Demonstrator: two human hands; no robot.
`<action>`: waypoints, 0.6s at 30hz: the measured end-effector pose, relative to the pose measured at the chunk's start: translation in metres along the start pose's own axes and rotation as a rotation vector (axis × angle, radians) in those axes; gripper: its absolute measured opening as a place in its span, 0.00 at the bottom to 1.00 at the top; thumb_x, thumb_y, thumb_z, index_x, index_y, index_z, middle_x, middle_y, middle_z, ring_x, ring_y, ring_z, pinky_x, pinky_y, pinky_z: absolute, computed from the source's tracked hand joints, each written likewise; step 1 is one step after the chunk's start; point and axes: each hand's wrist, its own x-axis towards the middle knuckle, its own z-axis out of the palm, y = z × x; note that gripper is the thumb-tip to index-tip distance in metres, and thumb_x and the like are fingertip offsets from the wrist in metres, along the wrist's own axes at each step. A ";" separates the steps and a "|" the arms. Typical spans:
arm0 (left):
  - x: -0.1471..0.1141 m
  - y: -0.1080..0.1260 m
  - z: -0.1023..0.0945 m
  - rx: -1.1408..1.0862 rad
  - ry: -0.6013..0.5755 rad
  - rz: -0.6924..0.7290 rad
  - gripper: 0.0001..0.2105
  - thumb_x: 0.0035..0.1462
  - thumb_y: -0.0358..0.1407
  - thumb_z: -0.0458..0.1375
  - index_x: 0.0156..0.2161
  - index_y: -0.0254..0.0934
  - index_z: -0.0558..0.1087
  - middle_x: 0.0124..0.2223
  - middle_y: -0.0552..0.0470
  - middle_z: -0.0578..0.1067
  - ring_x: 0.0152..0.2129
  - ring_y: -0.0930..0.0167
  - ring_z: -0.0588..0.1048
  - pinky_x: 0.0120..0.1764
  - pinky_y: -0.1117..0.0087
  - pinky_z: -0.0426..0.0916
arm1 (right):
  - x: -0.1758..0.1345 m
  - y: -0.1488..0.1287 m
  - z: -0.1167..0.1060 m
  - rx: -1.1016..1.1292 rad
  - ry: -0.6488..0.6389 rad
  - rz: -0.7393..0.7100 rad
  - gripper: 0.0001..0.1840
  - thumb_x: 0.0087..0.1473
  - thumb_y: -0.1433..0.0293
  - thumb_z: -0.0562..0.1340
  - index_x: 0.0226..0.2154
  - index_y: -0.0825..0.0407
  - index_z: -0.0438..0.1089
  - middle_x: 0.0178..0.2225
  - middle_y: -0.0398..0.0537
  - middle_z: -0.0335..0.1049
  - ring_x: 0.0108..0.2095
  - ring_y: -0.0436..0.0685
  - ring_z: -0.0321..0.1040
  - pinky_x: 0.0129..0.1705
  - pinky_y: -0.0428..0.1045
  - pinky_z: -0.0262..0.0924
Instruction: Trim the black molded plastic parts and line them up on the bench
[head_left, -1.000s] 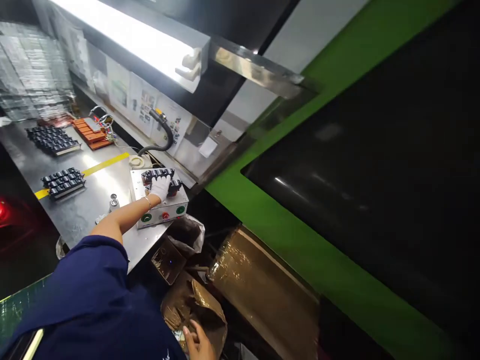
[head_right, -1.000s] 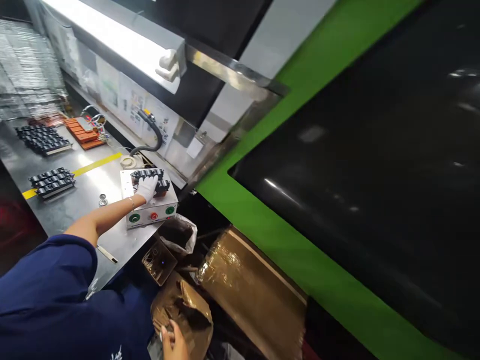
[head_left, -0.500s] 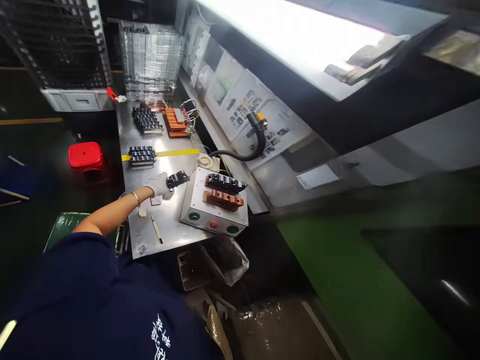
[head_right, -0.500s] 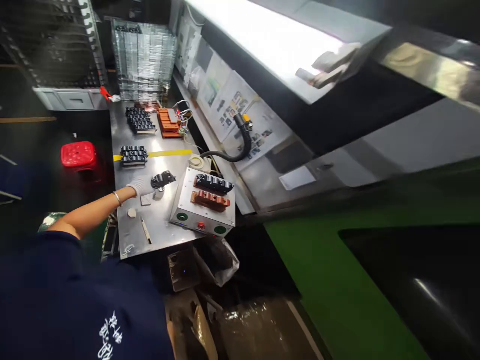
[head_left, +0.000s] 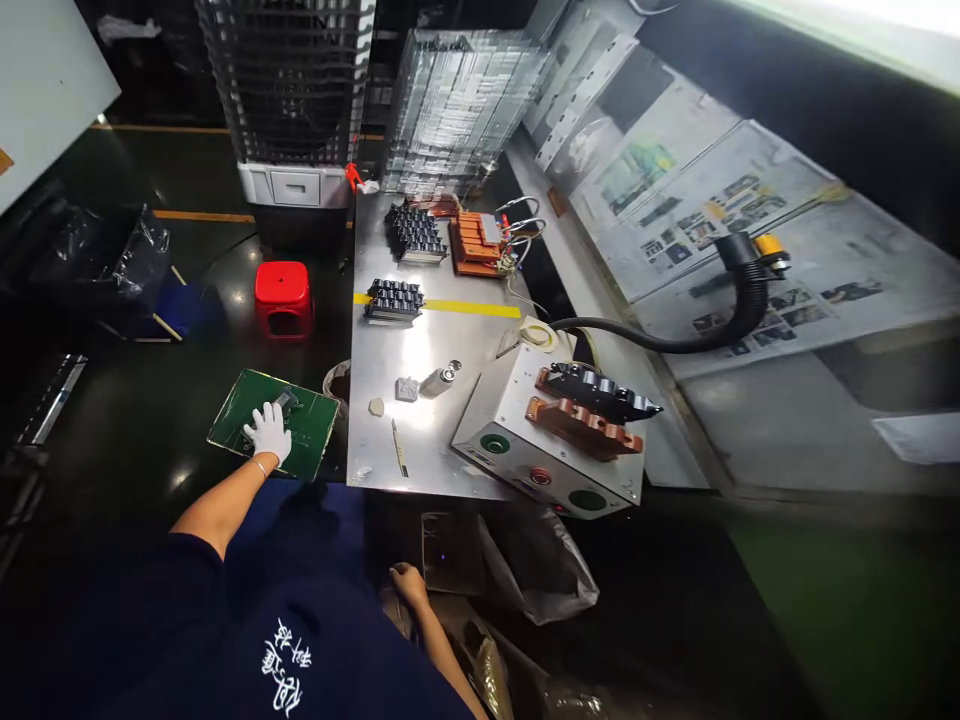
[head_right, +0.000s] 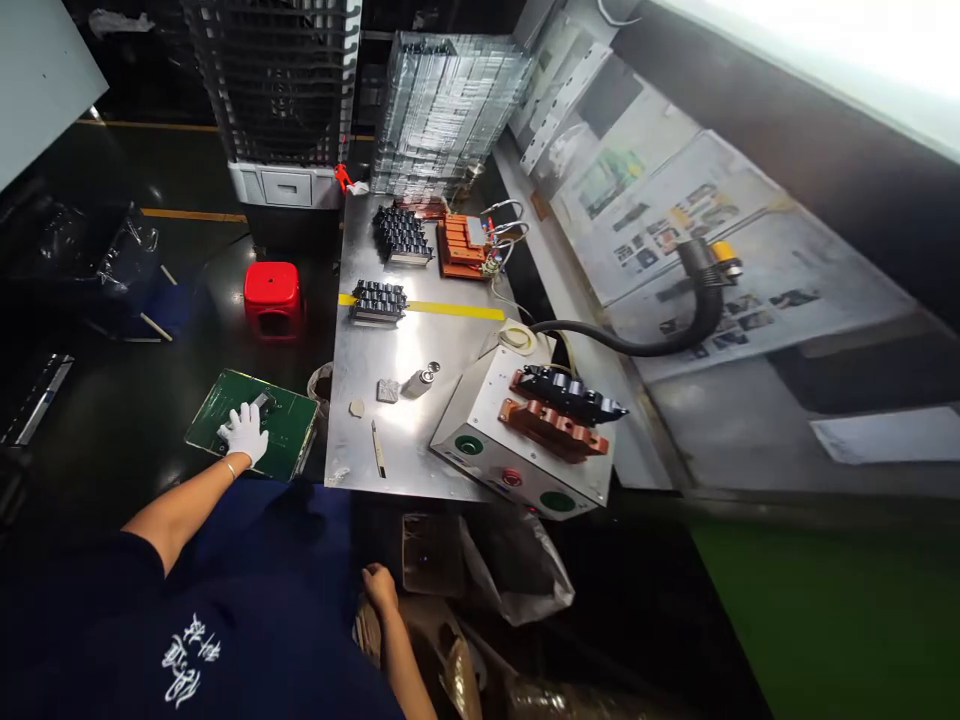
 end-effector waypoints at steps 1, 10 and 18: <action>0.002 -0.003 0.004 -0.030 -0.009 -0.005 0.34 0.58 0.41 0.53 0.66 0.35 0.48 0.67 0.34 0.50 0.64 0.51 0.45 0.56 0.52 0.55 | 0.009 -0.009 0.003 -0.011 -0.035 0.020 0.13 0.57 0.64 0.62 0.44 0.51 0.69 0.43 0.45 0.70 0.43 0.57 0.70 0.42 0.50 0.67; 0.041 -0.036 0.007 -0.349 -0.195 -0.178 0.33 0.49 0.61 0.54 0.50 0.36 0.68 0.45 0.37 0.77 0.40 0.56 0.76 0.38 0.61 0.68 | 0.137 -0.110 -0.036 -0.025 0.038 0.086 0.14 0.59 0.67 0.59 0.46 0.56 0.70 0.46 0.52 0.71 0.47 0.57 0.68 0.49 0.54 0.62; 0.065 -0.034 0.035 -0.750 -0.330 -0.188 0.29 0.56 0.56 0.51 0.47 0.30 0.71 0.39 0.41 0.79 0.32 0.66 0.77 0.34 0.67 0.71 | 0.239 -0.183 -0.047 -0.080 0.404 0.183 0.25 0.62 0.63 0.53 0.58 0.58 0.59 0.55 0.66 0.58 0.55 0.66 0.57 0.49 0.53 0.55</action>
